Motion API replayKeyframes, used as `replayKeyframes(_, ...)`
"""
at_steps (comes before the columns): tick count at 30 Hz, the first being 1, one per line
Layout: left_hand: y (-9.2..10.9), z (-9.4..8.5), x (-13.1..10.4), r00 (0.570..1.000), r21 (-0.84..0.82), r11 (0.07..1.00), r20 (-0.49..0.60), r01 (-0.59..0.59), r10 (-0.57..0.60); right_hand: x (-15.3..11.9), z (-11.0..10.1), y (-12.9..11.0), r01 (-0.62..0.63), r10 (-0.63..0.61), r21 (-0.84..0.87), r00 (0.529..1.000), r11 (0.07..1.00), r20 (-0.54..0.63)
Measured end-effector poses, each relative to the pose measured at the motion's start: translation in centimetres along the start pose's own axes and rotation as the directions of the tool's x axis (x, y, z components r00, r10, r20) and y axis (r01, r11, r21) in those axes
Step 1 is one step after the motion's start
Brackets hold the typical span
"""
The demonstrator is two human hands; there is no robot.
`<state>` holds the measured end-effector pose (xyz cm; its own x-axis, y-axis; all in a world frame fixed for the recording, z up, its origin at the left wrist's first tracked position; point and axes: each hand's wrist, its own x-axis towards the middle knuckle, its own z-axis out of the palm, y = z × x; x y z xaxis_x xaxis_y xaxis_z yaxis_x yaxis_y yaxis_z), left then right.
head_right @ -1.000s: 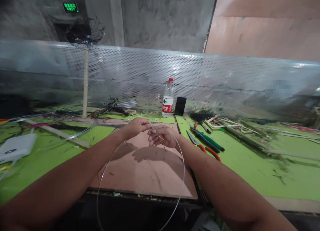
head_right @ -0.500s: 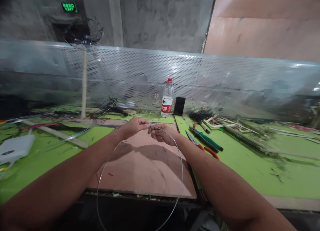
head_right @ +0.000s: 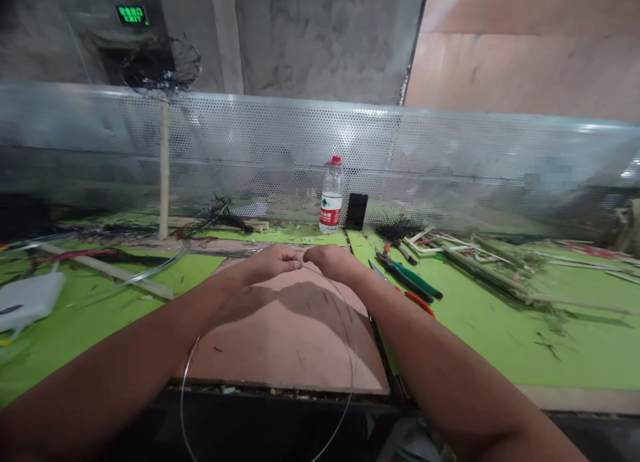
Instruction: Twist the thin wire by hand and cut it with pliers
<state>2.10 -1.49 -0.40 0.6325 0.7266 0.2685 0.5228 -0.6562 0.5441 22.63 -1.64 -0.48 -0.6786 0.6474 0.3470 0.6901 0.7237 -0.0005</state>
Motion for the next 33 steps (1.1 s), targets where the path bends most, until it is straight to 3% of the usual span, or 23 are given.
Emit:
replayKeyframes(5,-1.1,0.4,0.5,0.998,0.071,0.995,0.012,0.065,-0.066,0.2,-0.8,-2.4,-0.031,0.053,-0.36,0.997,0.933,0.053)
replayKeyframes(9,-1.4,0.6,0.9,0.991,0.171,0.977,-0.07,0.127,-0.117,0.4,-0.9,-4.1,-0.099,0.137,-0.438,0.989,0.894,0.056)
replayKeyframes(13,-1.3,0.6,0.9,0.967,0.258,0.94,-0.181,0.223,-0.179,0.6,-0.6,-5.1,-0.099,0.143,-0.448,0.988,0.888,0.066)
replayKeyframes(19,-1.4,0.3,0.6,0.954,0.245,0.94,-0.239,0.238,-0.179,0.3,-0.1,-5.1,-0.116,0.125,-0.299,0.992,0.947,0.013)
replayKeyframes(22,-1.6,0.0,0.5,0.965,0.169,0.969,-0.22,0.182,-0.143,0.0,-0.6,-3.6,-0.249,0.264,0.12,0.957,0.961,-0.121)
replayKeyframes(23,-1.6,-0.2,0.5,0.969,0.134,0.978,-0.213,0.158,-0.127,0.0,-0.8,-2.9,-0.296,0.36,0.327,0.92,0.897,-0.153)
replayKeyframes(25,-1.5,-0.4,0.4,0.974,0.053,0.993,-0.205,0.104,-0.091,-0.1,-1.2,-1.1,-0.296,0.567,0.696,0.802,0.654,-0.191)
replayKeyframes(27,-1.2,-0.7,0.3,0.978,-0.035,0.998,-0.201,0.05,-0.056,-0.2,-1.1,0.6,-0.223,0.681,0.88,0.719,0.419,-0.141)
replayKeyframes(30,-0.5,-0.9,0.1,0.972,-0.131,0.991,-0.233,-0.019,-0.012,-0.5,-0.1,1.8,-0.382,0.611,0.897,0.771,0.221,0.178)
replayKeyframes(33,0.0,-1.1,-0.1,0.96,-0.147,0.986,-0.277,-0.074,0.031,-0.7,1.1,1.1,-0.418,0.331,0.899,0.873,0.13,0.358)
